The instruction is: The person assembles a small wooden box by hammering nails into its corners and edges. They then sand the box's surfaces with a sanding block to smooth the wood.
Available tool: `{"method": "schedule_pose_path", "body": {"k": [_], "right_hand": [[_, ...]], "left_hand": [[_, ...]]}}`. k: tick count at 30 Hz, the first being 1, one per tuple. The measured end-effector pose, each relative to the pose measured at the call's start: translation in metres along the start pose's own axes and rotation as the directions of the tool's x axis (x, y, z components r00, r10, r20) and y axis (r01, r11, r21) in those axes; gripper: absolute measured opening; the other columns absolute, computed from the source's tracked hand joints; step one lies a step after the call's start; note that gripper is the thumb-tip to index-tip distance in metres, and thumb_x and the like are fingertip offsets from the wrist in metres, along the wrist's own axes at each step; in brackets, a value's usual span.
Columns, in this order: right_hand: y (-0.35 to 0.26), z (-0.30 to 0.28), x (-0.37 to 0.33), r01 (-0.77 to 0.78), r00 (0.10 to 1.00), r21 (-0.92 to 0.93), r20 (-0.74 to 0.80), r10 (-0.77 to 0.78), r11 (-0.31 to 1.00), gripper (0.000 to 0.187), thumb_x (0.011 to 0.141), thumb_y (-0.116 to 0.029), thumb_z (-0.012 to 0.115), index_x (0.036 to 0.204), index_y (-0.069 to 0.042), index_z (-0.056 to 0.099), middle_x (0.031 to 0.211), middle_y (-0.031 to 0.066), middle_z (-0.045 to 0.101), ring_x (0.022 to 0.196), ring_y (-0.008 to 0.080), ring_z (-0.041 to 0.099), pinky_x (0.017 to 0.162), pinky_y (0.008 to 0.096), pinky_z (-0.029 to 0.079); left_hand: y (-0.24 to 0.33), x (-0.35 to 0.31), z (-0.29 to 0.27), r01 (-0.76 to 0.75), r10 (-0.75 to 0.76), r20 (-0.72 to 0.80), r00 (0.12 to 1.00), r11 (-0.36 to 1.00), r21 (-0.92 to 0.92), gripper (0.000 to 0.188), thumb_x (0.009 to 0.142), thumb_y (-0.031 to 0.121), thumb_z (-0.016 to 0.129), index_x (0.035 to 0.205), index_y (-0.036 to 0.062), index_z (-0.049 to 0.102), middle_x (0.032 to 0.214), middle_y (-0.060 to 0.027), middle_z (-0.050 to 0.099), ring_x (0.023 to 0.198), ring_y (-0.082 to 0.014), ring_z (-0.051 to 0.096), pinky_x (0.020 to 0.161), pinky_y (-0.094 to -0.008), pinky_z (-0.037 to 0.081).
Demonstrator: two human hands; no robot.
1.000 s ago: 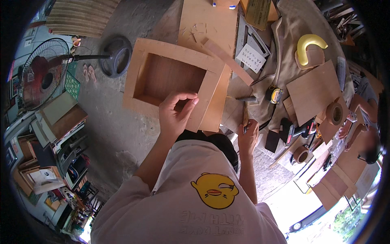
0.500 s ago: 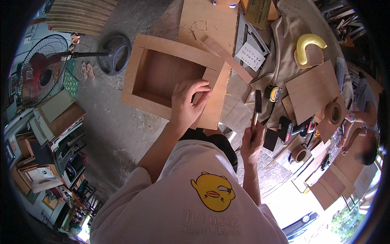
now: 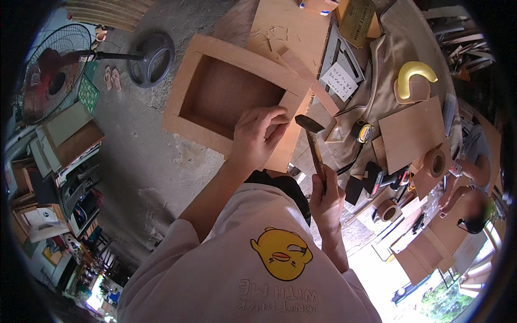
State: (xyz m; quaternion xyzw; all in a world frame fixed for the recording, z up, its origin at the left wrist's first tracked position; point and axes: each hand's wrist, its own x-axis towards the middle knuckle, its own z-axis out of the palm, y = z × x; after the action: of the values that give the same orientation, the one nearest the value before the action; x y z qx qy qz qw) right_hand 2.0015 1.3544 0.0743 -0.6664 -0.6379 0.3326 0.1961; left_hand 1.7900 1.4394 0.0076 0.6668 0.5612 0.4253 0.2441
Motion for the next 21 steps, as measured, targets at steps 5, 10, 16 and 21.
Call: {"method": "schedule_pose_path", "body": {"k": [5, 10, 16, 21], "right_hand": [[-0.008, 0.000, -0.002, 0.044, 0.998, -0.007, -0.042, -0.044, 0.999, 0.022, 0.104, -0.007, 0.061, 0.124, 0.001, 0.060, 0.083, 0.0204, 0.070, 0.065, 0.0298, 0.073, 0.058, 0.0345, 0.054], [-0.005, 0.000, 0.002, 0.030, 0.999, -0.088, 0.034, -0.027, 0.996, 0.021, 0.104, -0.007, 0.061, 0.123, 0.003, 0.059, 0.080, 0.0196, 0.069, 0.064, 0.0293, 0.073, 0.056, 0.0346, 0.053], [-0.005, -0.005, -0.005, 0.067, 0.998, -0.081, 0.010, -0.066, 0.994, 0.027, 0.101, -0.008, 0.064, 0.126, 0.002, 0.059, 0.088, 0.0223, 0.074, 0.072, 0.0367, 0.076, 0.056, 0.0399, 0.058], [-0.015, -0.014, 0.006, 0.157, 0.985, -0.139, -0.047, -0.165, 0.978, 0.028, 0.099, -0.004, 0.064, 0.125, 0.007, 0.059, 0.089, 0.0233, 0.073, 0.069, 0.0325, 0.076, 0.055, 0.0381, 0.058]], "left_hand": [[-0.007, -0.005, 0.004, 0.030, -0.031, -0.005, 1.000, 0.995, -0.092, 0.043, 0.085, 0.004, 0.081, 0.124, 0.0062, 0.062, 0.095, -0.0038, 0.079, 0.092, -0.0243, 0.073, 0.084, -0.0387, 0.056], [-0.008, -0.004, 0.004, 0.012, -0.013, -0.009, 1.000, 0.995, -0.100, 0.043, 0.087, 0.005, 0.082, 0.125, 0.0027, 0.062, 0.099, -0.0063, 0.079, 0.095, -0.0218, 0.076, 0.085, -0.0357, 0.058], [-0.010, -0.004, 0.006, -0.011, 0.011, -0.002, 1.000, 0.995, -0.097, 0.050, 0.087, 0.005, 0.082, 0.131, 0.0029, 0.058, 0.099, -0.0074, 0.079, 0.096, -0.0219, 0.076, 0.083, -0.0355, 0.060], [-0.009, -0.006, 0.006, 0.059, -0.055, 0.036, 0.998, 0.990, -0.131, 0.053, 0.085, 0.007, 0.083, 0.131, 0.0041, 0.057, 0.103, -0.0083, 0.077, 0.099, -0.0260, 0.074, 0.085, -0.0397, 0.058]]}}
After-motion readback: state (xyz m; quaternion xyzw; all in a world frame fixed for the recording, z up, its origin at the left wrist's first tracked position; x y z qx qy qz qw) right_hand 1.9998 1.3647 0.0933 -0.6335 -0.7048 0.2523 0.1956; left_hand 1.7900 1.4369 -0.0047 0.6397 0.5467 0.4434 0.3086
